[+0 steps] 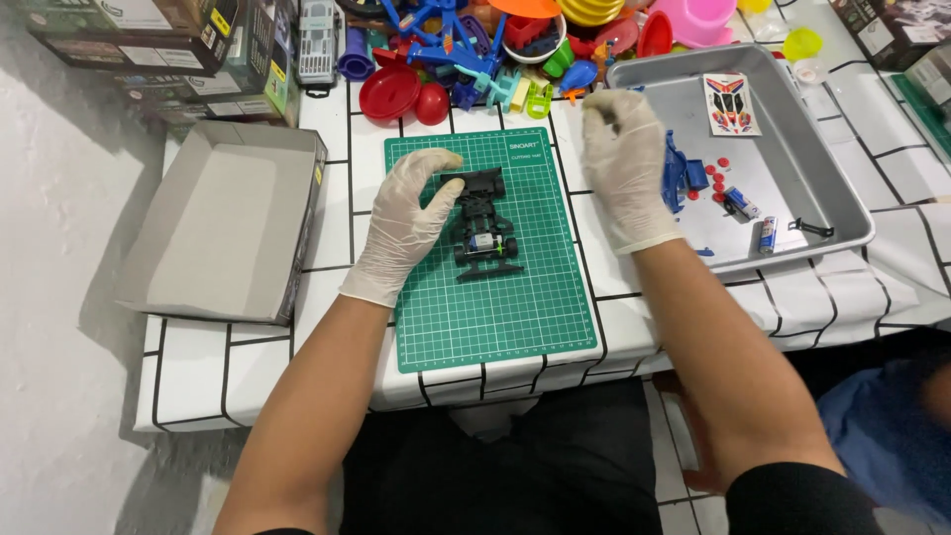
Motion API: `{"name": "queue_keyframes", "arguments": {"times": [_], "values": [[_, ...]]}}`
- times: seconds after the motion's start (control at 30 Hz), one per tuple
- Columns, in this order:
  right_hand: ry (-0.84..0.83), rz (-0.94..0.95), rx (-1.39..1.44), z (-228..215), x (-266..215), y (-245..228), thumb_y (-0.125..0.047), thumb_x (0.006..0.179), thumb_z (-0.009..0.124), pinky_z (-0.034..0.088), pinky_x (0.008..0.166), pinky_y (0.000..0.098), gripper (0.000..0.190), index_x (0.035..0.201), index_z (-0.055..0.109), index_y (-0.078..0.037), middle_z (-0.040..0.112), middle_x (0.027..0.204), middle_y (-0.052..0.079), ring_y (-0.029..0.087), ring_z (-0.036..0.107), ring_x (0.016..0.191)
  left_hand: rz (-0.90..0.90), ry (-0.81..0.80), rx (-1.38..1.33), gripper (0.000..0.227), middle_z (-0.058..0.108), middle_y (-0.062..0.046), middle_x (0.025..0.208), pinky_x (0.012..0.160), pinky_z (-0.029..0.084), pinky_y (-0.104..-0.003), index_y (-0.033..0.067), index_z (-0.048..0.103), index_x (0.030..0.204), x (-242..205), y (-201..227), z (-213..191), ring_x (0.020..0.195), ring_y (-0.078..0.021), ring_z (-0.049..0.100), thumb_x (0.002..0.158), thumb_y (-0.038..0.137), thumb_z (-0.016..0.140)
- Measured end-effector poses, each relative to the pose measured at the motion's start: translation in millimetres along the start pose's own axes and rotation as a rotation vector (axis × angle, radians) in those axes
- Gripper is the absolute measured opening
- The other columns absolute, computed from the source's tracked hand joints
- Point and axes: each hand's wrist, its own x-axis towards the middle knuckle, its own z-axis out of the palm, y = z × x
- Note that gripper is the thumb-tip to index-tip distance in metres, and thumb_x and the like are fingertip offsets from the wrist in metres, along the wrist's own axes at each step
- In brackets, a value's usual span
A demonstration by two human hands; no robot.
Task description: The person assembles a blue toy car on a green cutting mat. They attach the blue body shell to the chassis, secure the rear wing, and then affix four red circular pieces to the wheels.
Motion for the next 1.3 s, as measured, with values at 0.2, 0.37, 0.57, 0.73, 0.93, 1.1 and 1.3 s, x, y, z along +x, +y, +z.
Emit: {"name": "queue_keyframes", "arguments": {"times": [0.2, 0.37, 0.57, 0.73, 0.93, 1.1, 1.3], "values": [[-0.169, 0.172, -0.517, -85.2, 41.6, 75.5, -0.007, 0.094, 0.066, 0.055, 0.096, 0.0408, 0.024, 0.113, 0.080, -0.011, 0.079, 0.105, 0.007, 0.027, 0.070, 0.098, -0.259, -0.195, -0.222, 0.018, 0.072, -0.007, 0.110, 0.089, 0.058, -0.030, 0.0102, 0.070, 0.111, 28.8, 45.4, 10.4, 0.101, -0.0197, 0.070, 0.098, 0.021, 0.063], [-0.326, 0.389, -0.807, -90.3, 35.2, 156.0, -0.039, 0.087, 0.069, 0.055, 0.096, 0.0488, 0.030, 0.114, 0.079, -0.030, 0.075, 0.113, 0.008, 0.037, 0.068, 0.111, -0.509, -0.317, -0.632, 0.025, 0.075, -0.015, 0.106, 0.101, 0.054, -0.044, 0.0063, 0.072, 0.115, 42.4, 86.8, 44.3, 0.102, -0.0254, 0.071, 0.098, 0.024, 0.068], [-0.226, 0.452, -0.816, -84.9, 28.9, 178.1, -0.032, 0.092, 0.059, 0.056, 0.094, 0.0523, 0.030, 0.108, 0.082, -0.020, 0.074, 0.106, 0.024, 0.047, 0.070, 0.105, -0.676, -0.427, -0.744, 0.028, 0.076, -0.008, 0.105, 0.099, 0.053, -0.037, 0.0081, 0.071, 0.118, 38.2, 95.9, 96.5, 0.102, -0.0192, 0.071, 0.097, 0.027, 0.068], [-0.177, 0.473, -0.793, -95.7, 23.8, 148.1, -0.036, 0.091, 0.063, 0.056, 0.092, 0.0525, 0.026, 0.105, 0.081, -0.023, 0.074, 0.105, 0.019, 0.045, 0.069, 0.105, -0.743, -0.437, -0.773, 0.028, 0.076, -0.007, 0.104, 0.096, 0.053, -0.033, 0.0093, 0.071, 0.117, 30.4, 89.5, 120.7, 0.102, -0.0176, 0.073, 0.098, 0.030, 0.068], [-0.234, 0.452, -0.840, -89.8, 15.8, 149.3, -0.031, 0.084, 0.068, 0.058, 0.092, 0.0501, 0.021, 0.097, 0.083, -0.025, 0.073, 0.106, 0.021, 0.048, 0.070, 0.101, -0.819, -0.422, -0.859, 0.033, 0.076, -0.012, 0.106, 0.097, 0.056, -0.036, 0.0061, 0.071, 0.118, 28.8, 97.4, 116.0, 0.103, -0.0218, 0.073, 0.099, 0.032, 0.065], [0.070, 0.405, -0.464, -98.6, 16.8, 141.0, -0.021, 0.086, 0.076, 0.060, 0.073, 0.0387, 0.015, 0.100, 0.079, -0.027, 0.073, 0.084, 0.000, 0.022, 0.073, 0.087, -0.979, -0.464, -0.980, 0.050, 0.074, -0.022, 0.117, 0.099, 0.057, -0.038, -0.0007, 0.066, 0.127, 43.2, 121.3, 88.4, 0.109, -0.0282, 0.073, 0.101, 0.041, 0.054], [0.061, -0.313, -0.173, -95.3, -26.1, 10.4, 0.007, 0.093, 0.080, 0.053, 0.079, 0.0402, 0.018, 0.105, 0.074, -0.005, 0.069, 0.095, 0.013, 0.029, 0.067, 0.086, -1.033, -0.499, -1.376, 0.090, 0.064, -0.030, 0.131, 0.100, 0.056, -0.042, -0.0083, 0.049, 0.144, 42.6, 105.3, 92.4, 0.120, -0.0354, 0.066, 0.100, 0.069, 0.035]]}}
